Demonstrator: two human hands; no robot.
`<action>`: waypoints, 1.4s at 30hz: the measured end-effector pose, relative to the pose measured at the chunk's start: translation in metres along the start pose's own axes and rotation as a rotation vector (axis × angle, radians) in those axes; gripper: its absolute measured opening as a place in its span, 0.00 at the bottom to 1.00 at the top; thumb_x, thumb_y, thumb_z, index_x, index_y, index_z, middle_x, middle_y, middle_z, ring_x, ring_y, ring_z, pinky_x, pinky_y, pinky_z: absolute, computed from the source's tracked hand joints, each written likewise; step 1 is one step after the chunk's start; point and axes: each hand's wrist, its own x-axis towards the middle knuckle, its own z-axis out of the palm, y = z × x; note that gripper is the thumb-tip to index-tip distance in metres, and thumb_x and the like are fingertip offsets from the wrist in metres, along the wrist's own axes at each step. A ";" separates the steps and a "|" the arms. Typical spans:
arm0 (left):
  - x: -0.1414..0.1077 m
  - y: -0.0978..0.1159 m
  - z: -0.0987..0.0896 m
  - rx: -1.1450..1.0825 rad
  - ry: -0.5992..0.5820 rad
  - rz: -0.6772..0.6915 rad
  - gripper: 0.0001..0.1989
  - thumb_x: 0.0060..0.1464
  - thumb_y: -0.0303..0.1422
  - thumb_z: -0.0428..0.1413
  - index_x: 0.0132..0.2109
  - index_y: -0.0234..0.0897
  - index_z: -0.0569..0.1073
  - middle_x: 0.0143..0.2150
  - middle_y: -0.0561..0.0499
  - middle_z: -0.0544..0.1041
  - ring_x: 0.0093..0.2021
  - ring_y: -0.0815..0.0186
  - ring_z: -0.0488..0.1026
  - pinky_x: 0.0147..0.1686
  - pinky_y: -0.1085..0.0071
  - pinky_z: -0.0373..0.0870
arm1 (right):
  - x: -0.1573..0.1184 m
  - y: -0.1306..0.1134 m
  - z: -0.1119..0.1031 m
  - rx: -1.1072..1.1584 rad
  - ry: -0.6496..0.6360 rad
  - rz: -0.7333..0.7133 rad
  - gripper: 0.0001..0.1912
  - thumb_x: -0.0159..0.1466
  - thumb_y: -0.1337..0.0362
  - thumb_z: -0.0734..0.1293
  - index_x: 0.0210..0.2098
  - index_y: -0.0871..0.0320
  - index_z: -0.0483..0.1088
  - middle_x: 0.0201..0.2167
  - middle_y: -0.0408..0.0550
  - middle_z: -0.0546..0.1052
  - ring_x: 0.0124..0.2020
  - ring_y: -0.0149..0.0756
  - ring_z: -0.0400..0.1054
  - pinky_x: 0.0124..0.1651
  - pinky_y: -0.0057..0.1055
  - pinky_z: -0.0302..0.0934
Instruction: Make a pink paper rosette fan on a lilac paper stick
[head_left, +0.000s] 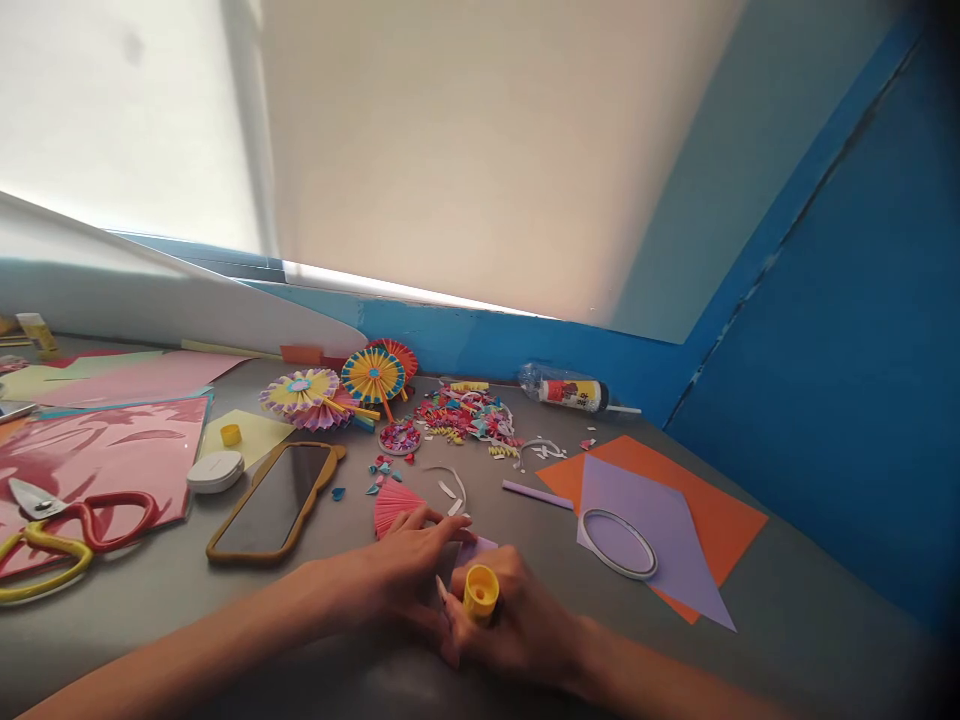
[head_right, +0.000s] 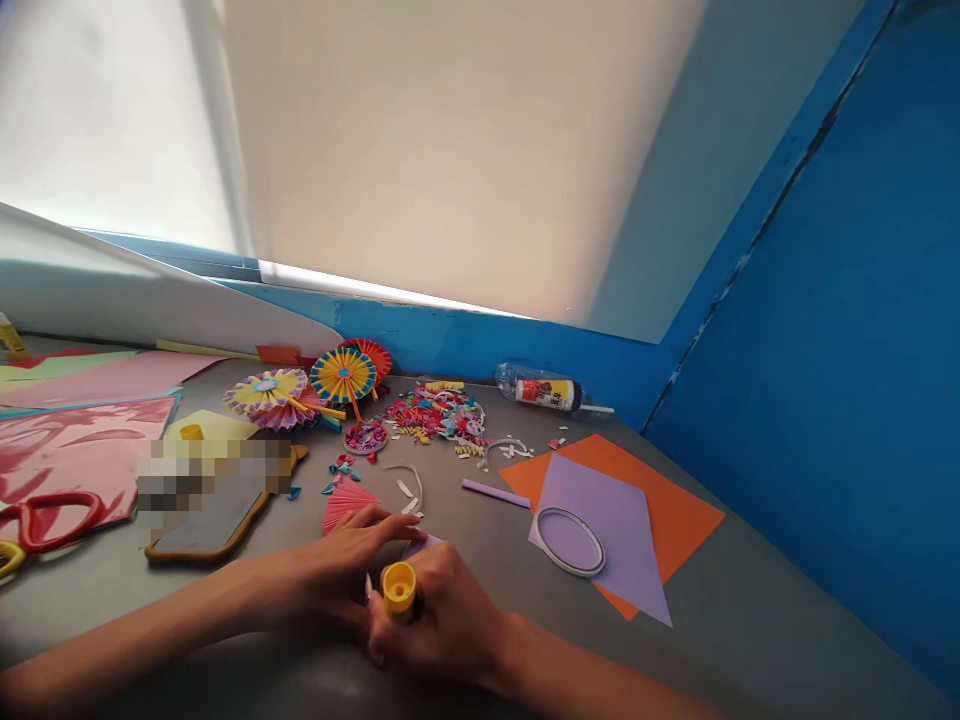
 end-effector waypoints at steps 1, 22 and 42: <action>0.001 -0.003 0.001 -0.002 0.000 0.011 0.56 0.31 0.52 0.66 0.65 0.36 0.55 0.62 0.38 0.62 0.63 0.43 0.52 0.59 0.51 0.54 | 0.000 0.001 0.000 -0.005 0.005 -0.021 0.15 0.58 0.70 0.58 0.18 0.57 0.48 0.15 0.34 0.49 0.17 0.24 0.42 0.23 0.25 0.42; 0.010 -0.013 0.008 0.047 0.012 0.033 0.56 0.30 0.48 0.68 0.65 0.38 0.55 0.65 0.38 0.58 0.64 0.43 0.51 0.60 0.54 0.56 | 0.002 0.007 -0.002 0.035 -0.006 0.063 0.15 0.60 0.68 0.58 0.18 0.57 0.51 0.14 0.34 0.53 0.16 0.23 0.45 0.23 0.25 0.44; -0.007 -0.007 0.000 -0.117 -0.078 0.037 0.51 0.45 0.43 0.63 0.69 0.40 0.43 0.68 0.41 0.54 0.66 0.51 0.52 0.63 0.58 0.51 | 0.008 0.022 -0.012 0.038 0.030 0.173 0.15 0.61 0.65 0.59 0.19 0.58 0.53 0.15 0.34 0.53 0.17 0.22 0.46 0.22 0.23 0.45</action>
